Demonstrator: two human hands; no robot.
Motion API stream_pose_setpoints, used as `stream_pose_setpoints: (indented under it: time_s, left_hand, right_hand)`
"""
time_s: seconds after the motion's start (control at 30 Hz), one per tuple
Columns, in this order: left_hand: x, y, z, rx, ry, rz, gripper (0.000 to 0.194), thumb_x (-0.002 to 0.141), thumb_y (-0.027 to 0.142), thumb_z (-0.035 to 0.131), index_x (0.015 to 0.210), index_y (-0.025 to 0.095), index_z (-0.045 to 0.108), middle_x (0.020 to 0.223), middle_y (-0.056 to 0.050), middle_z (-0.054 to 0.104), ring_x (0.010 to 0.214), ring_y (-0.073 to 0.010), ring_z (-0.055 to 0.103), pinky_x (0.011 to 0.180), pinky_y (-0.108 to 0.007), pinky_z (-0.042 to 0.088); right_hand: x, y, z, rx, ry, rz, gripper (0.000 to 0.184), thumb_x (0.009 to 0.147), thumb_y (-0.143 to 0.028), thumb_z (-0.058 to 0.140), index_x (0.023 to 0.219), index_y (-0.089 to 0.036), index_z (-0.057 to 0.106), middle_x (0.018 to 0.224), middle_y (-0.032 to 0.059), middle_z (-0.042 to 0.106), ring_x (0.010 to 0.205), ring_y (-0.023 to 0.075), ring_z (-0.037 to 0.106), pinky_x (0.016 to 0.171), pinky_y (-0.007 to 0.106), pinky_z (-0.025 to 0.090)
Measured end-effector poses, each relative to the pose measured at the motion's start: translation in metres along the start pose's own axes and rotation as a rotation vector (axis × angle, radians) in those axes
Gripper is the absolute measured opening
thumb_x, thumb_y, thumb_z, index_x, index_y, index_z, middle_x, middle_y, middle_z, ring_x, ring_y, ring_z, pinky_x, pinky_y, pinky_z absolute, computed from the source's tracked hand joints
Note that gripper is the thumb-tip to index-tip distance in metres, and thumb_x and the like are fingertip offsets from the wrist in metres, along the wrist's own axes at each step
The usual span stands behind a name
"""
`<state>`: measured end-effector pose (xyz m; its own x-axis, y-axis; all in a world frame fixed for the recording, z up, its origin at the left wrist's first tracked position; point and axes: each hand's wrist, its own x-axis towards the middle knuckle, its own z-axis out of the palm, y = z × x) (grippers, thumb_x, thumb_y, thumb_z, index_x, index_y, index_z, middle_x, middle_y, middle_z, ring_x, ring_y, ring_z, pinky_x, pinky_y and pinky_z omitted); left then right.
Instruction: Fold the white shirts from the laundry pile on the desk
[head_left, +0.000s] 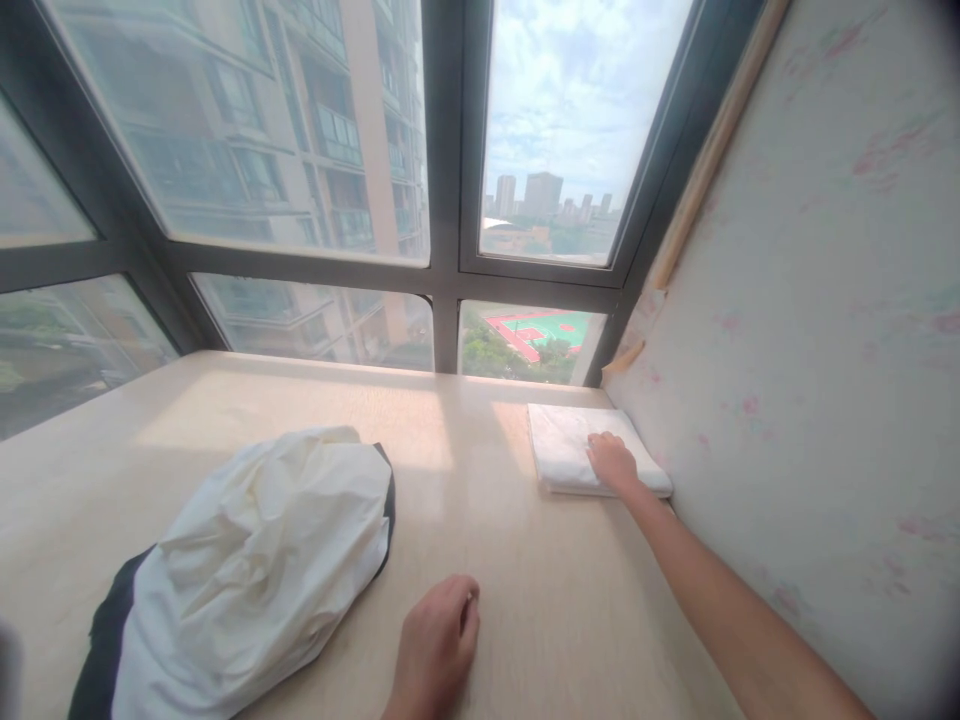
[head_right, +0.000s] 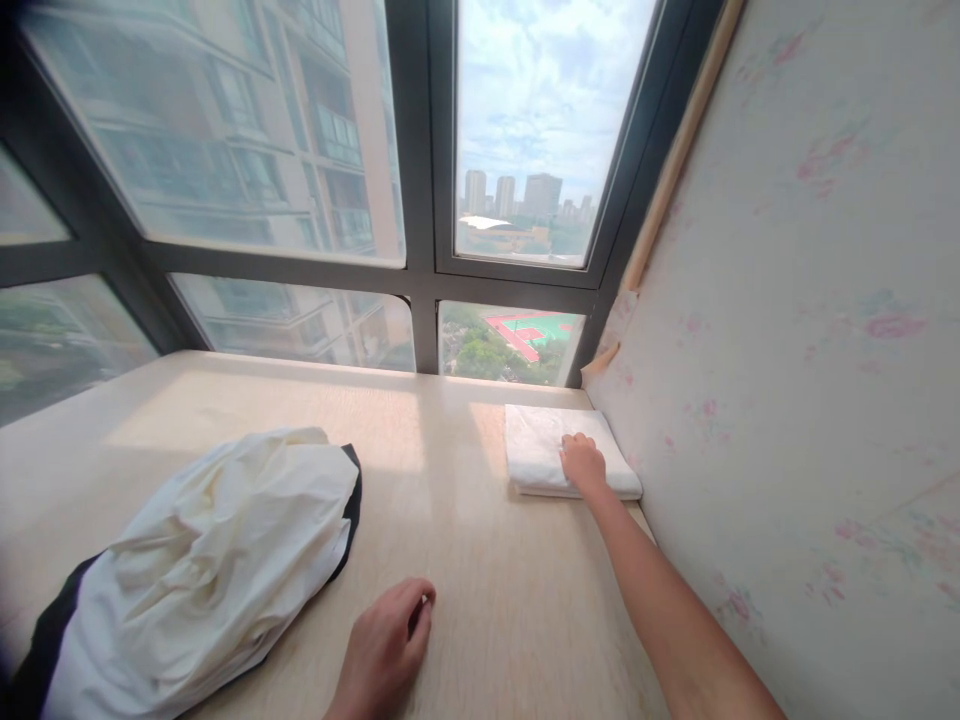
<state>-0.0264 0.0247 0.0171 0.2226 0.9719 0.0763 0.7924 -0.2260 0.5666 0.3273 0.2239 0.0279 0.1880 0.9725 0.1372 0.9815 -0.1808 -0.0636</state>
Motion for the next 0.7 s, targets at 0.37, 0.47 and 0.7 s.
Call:
stream_pose_setpoints:
  time_s: [0.37,0.47,0.7]
  left_hand:
    - [0.001,-0.002,0.000,-0.038,-0.002,-0.017,0.019,0.090,0.018,0.042,0.088,0.024,0.061,0.088,-0.003,0.068,0.083,-0.0182,0.063,0.072,-0.028,0.039]
    - [0.001,-0.001,-0.001,-0.047,-0.007,-0.015,0.020,0.089,0.018,0.042,0.089,0.023,0.062,0.087,-0.003,0.068,0.082,-0.0181,0.063,0.071,-0.028,0.039]
    - [0.000,-0.001,-0.001,-0.055,0.018,-0.009,0.019,0.089,0.019,0.043,0.089,0.023,0.062,0.088,-0.003,0.069,0.084,-0.0184,0.064,0.072,-0.027,0.039]
  right_hand:
    - [0.002,0.000,-0.020,-0.122,0.040,0.048,0.038,0.102,-0.028,0.034,0.100,-0.016,0.069,0.103,0.0114,0.062,0.087,0.0189,0.061,0.069,0.027,0.041]
    - [0.001,0.004,-0.033,-0.124,0.043,0.032,0.036,0.101,-0.029,0.035,0.099,-0.018,0.069,0.104,0.0104,0.062,0.086,0.0189,0.061,0.069,0.028,0.040]
    - [-0.011,0.004,-0.058,-0.084,0.118,0.025,0.030,0.102,-0.028,0.036,0.104,-0.017,0.064,0.107,0.0119,0.064,0.095,0.0213,0.060,0.072,0.028,0.039]
